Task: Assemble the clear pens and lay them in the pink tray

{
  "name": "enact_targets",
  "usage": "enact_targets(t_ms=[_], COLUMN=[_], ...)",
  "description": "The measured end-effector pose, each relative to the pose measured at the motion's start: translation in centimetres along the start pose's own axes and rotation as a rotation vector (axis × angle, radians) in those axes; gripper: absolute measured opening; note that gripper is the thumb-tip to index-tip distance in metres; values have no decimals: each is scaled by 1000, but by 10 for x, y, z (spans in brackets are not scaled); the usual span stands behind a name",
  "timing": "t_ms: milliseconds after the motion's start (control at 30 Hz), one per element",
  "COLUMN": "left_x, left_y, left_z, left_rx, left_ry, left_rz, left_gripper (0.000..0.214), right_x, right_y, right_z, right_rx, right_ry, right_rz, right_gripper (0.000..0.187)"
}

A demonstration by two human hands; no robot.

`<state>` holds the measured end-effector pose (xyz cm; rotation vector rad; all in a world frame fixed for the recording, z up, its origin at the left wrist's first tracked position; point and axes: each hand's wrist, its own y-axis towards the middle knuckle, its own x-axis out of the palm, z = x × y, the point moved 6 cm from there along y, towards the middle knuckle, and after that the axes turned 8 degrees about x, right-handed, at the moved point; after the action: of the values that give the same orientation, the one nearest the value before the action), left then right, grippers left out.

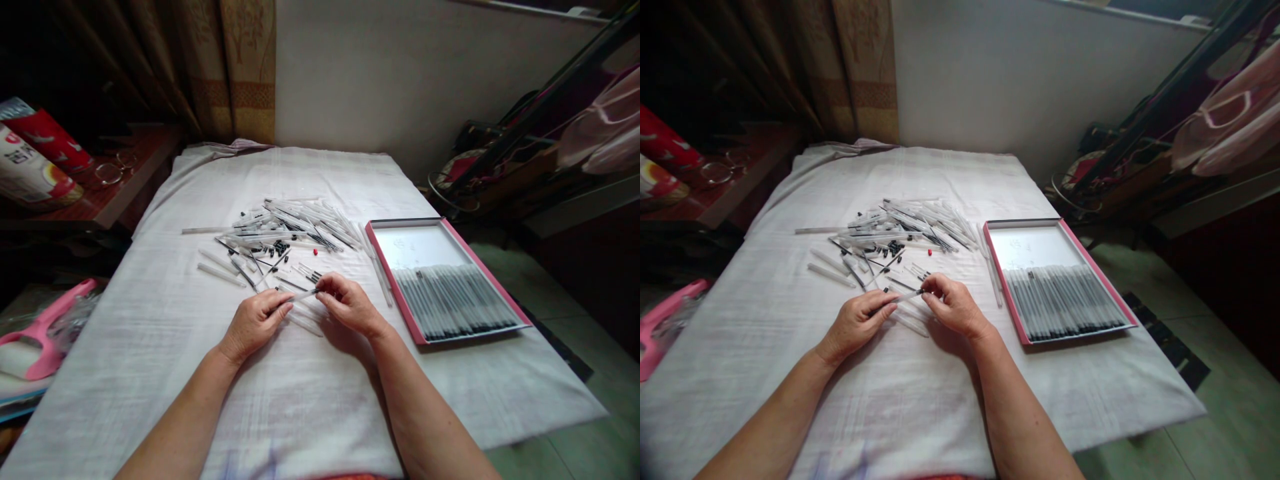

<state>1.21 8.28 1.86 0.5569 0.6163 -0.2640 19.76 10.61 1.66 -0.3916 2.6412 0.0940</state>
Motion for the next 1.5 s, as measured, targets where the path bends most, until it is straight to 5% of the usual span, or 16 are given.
enact_targets(t_ms=[633, 967, 1200, 1500], left_x=[0, -1, 2, -11], left_y=[0, -5, -6, -9], left_z=[0, -17, -23, -34], left_rx=[-20, -299, -480, -676], left_ry=[-26, -248, -488, -980], left_rz=[1, 5, 145, 607], left_gripper=[21, 37, 34, 47], right_x=[2, -16, -11, 17], right_y=[2, 4, 6, 9], right_z=[5, 12, 16, 3], right_rx=[-2, 79, 142, 211], right_ry=[48, 373, 486, 600], right_rz=[23, 197, 230, 96], right_gripper=[15, 23, 26, 19])
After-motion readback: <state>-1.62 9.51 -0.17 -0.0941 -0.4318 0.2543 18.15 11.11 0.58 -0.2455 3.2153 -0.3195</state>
